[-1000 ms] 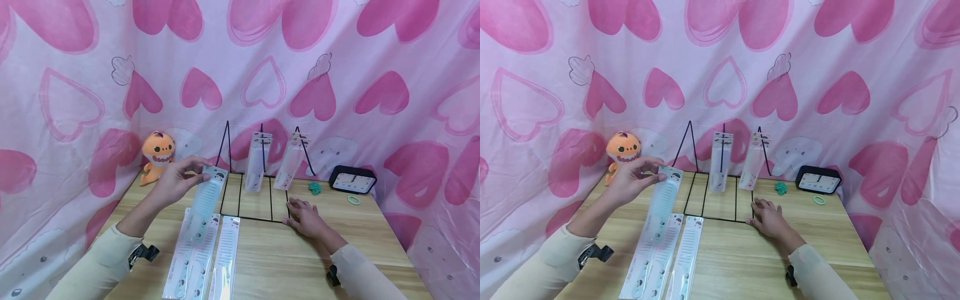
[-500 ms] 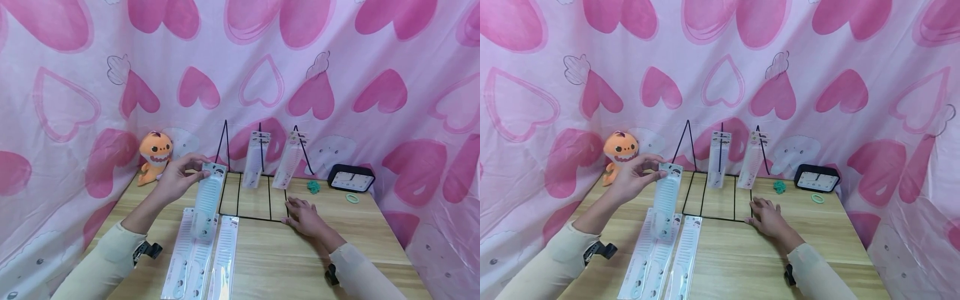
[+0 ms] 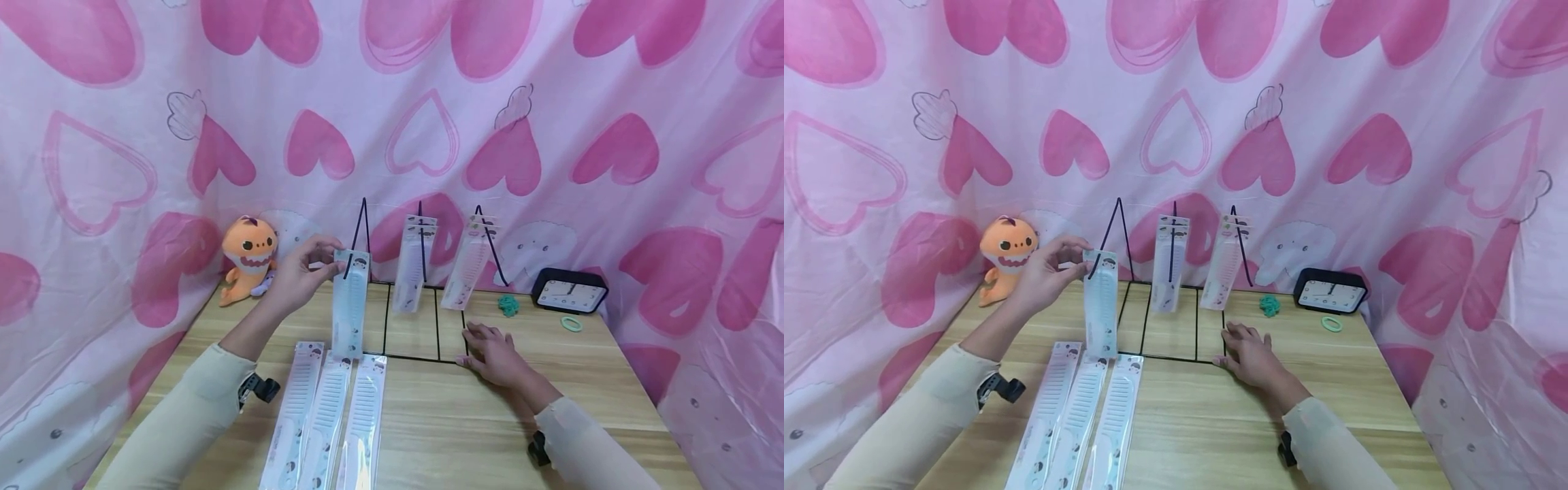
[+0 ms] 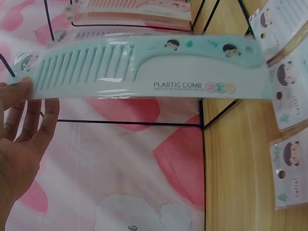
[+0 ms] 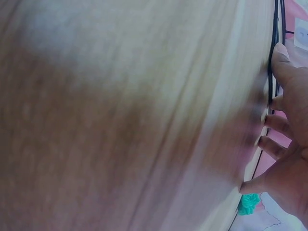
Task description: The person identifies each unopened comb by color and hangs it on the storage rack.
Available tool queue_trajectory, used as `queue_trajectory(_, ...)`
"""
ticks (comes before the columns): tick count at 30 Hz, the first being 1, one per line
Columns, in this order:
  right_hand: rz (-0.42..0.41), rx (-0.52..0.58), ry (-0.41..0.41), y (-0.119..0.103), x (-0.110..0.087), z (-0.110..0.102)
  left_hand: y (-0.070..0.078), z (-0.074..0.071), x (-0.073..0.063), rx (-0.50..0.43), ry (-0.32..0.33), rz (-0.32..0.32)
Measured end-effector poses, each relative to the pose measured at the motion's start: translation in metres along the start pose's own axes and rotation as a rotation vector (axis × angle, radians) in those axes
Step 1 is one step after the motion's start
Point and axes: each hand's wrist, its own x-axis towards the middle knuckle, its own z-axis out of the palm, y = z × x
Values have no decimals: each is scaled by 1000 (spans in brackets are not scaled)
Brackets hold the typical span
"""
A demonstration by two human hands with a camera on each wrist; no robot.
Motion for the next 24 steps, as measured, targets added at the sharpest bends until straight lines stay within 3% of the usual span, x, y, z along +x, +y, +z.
queue_trajectory(7, -5, 5, -4, -1, 0, -1, -8, 6, 27, 36, 58, -38)
queue_trajectory(12, -7, -1, -4, -1, -1, -2, -11, 9, 46, -2, 83, -19)
queue_trajectory(24, -4, -8, -13, 0, 0, -1, -18, 16, 75, -14, 152, -13)
